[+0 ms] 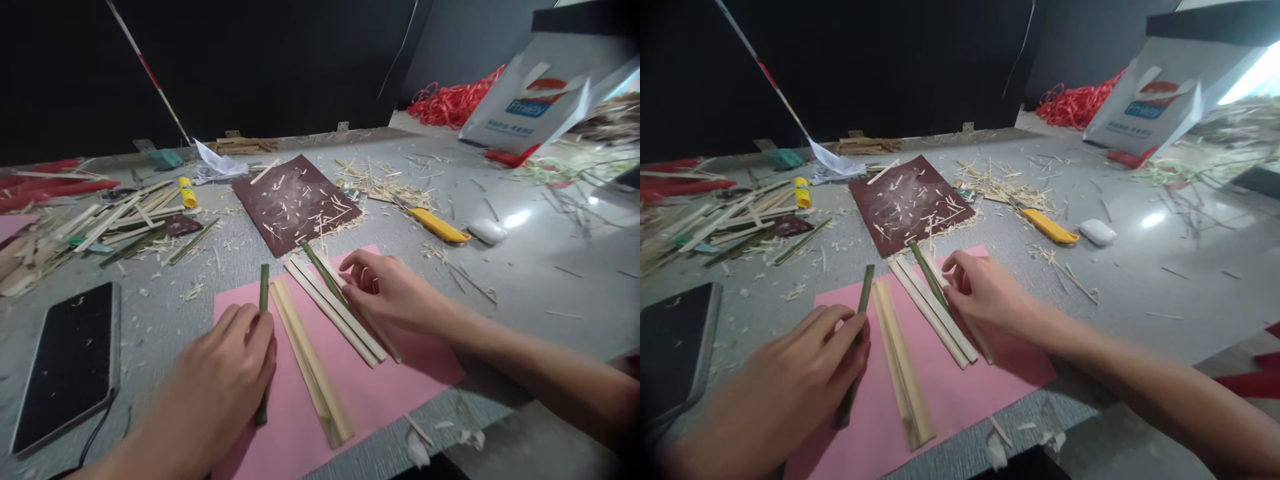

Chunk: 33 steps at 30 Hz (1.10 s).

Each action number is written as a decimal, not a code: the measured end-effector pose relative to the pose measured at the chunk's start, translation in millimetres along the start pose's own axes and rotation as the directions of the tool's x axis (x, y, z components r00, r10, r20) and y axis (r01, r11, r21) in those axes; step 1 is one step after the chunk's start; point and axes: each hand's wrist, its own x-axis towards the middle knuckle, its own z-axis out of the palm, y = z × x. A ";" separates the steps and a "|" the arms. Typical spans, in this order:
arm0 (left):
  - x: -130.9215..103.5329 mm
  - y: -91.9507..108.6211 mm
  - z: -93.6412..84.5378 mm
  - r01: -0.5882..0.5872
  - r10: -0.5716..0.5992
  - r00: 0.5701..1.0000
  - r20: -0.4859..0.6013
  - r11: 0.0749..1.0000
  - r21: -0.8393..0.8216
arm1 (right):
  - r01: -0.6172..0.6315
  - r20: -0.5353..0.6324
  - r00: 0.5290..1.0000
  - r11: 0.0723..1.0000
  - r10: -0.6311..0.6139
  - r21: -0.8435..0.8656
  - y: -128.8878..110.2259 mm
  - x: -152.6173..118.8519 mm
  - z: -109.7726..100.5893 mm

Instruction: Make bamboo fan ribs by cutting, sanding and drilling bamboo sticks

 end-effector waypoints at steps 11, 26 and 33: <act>-0.5 -10.2 4.3 0.085 -0.071 0.994 0.083 0.982 -0.170 | 0.199 0.008 0.979 0.962 -0.201 -0.188 1.4 -0.9 4.8; 5.8 -29.1 -6.6 0.055 -0.023 0.998 0.067 0.847 -0.528 | 0.132 -0.005 0.989 0.910 -0.146 -0.394 -4.8 -10.9 15.1; 6.8 -24.0 -13.0 0.150 -0.029 0.972 0.233 0.841 -0.521 | 0.095 -0.057 0.989 0.869 -0.140 -0.485 -4.4 -15.6 17.1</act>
